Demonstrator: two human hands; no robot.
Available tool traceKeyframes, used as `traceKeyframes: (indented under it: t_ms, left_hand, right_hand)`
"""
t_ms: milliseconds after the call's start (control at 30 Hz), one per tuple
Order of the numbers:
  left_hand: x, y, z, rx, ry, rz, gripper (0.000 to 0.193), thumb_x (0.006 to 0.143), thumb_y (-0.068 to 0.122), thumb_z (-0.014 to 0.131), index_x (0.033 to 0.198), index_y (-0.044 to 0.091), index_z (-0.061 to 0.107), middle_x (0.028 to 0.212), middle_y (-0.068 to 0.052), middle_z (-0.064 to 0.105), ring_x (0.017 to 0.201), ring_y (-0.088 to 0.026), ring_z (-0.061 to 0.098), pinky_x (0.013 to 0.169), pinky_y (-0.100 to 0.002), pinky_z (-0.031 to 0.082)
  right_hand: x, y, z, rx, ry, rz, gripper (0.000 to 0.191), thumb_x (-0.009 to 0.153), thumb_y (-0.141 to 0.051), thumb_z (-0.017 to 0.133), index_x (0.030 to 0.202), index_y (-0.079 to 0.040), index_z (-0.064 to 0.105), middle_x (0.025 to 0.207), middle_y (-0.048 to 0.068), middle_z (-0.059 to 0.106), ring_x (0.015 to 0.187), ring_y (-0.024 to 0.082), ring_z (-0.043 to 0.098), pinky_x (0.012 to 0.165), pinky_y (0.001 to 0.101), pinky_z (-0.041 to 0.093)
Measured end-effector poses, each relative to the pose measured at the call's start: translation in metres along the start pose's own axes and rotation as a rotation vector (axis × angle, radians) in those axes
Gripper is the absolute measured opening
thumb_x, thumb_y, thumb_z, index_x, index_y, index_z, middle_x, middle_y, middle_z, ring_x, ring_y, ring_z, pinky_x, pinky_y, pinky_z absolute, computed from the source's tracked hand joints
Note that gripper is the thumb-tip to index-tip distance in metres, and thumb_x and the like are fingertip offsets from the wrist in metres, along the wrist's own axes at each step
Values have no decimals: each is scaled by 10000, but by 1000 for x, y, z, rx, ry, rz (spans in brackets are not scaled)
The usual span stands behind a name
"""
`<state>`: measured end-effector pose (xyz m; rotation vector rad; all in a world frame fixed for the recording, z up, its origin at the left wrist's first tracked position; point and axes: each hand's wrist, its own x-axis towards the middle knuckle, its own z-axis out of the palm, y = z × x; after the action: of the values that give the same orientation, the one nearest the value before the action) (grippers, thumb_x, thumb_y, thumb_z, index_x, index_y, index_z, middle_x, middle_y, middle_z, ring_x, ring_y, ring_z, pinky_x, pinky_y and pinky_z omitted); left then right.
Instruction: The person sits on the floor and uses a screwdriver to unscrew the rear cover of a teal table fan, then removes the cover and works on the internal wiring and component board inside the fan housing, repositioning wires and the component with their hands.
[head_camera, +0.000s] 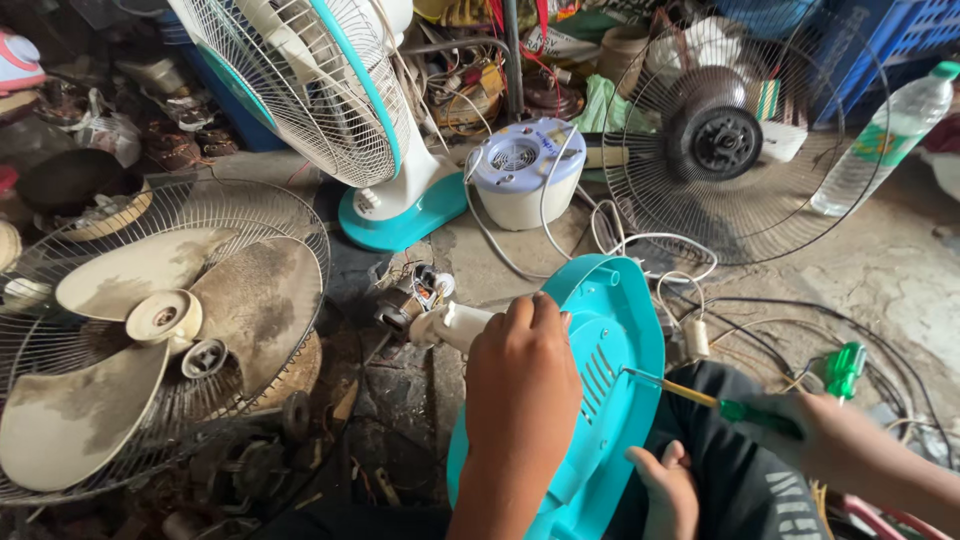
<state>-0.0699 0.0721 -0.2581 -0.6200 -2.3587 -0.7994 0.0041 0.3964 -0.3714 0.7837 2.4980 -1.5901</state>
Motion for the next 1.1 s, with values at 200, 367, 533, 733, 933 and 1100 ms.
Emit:
traceKeyframes:
  t_ms: [200, 367, 533, 733, 933, 1100]
  left_hand:
    - [-2, 1, -2, 18, -28, -73, 151, 982, 141, 611, 911, 10, 637, 869, -147, 645, 834, -350, 647, 727, -472, 503]
    - [-2, 2, -8, 99, 50, 29, 151, 964, 157, 629, 931, 11, 647, 857, -138, 638, 814, -342, 644, 711, -467, 496]
    - [-37, 33, 28, -530, 41, 18, 189, 993, 219, 680, 862, 82, 691, 799, -73, 663, 743, -278, 661, 641, -394, 498]
    - [-91, 43, 164, -1203, -407, -897, 409, 970, 408, 736, 785, 42, 735, 564, -31, 530, 458, -70, 501, 471, -275, 425]
    - [-105, 27, 217, -1323, -389, -1242, 421, 901, 465, 751, 832, 53, 699, 523, 73, 440, 371, -72, 370, 368, -237, 271]
    - [-83, 38, 248, -1395, -222, -1227, 370, 909, 483, 700, 832, 122, 729, 527, 87, 279, 380, -31, 250, 358, -243, 181]
  right_hand:
    - [26, 24, -13, 198, -162, 119, 430, 900, -465, 613, 1123, -122, 745, 605, 44, 620, 501, 151, 546, 448, 310, 436]
    - [23, 33, 2, -53, -117, 78, 422, 902, -470, 646, 1109, -120, 757, 620, 41, 637, 538, 156, 578, 492, 321, 469]
    - [4, -5, -8, -983, 175, -765, 434, 782, -341, 747, 1155, -118, 730, 759, 49, 668, 701, 229, 660, 634, 393, 540]
    - [-22, -31, 10, -1023, 423, -987, 666, 612, -274, 782, 1262, -168, 687, 855, 29, 667, 804, 267, 655, 704, 408, 535]
    - [18, -12, -6, -116, 126, -183, 359, 853, -258, 725, 1170, -101, 791, 765, 25, 734, 575, 126, 529, 522, 323, 412]
    - [67, -6, -40, 232, -388, 193, 354, 943, -282, 680, 1088, 18, 798, 678, 64, 653, 449, 114, 387, 395, 320, 265]
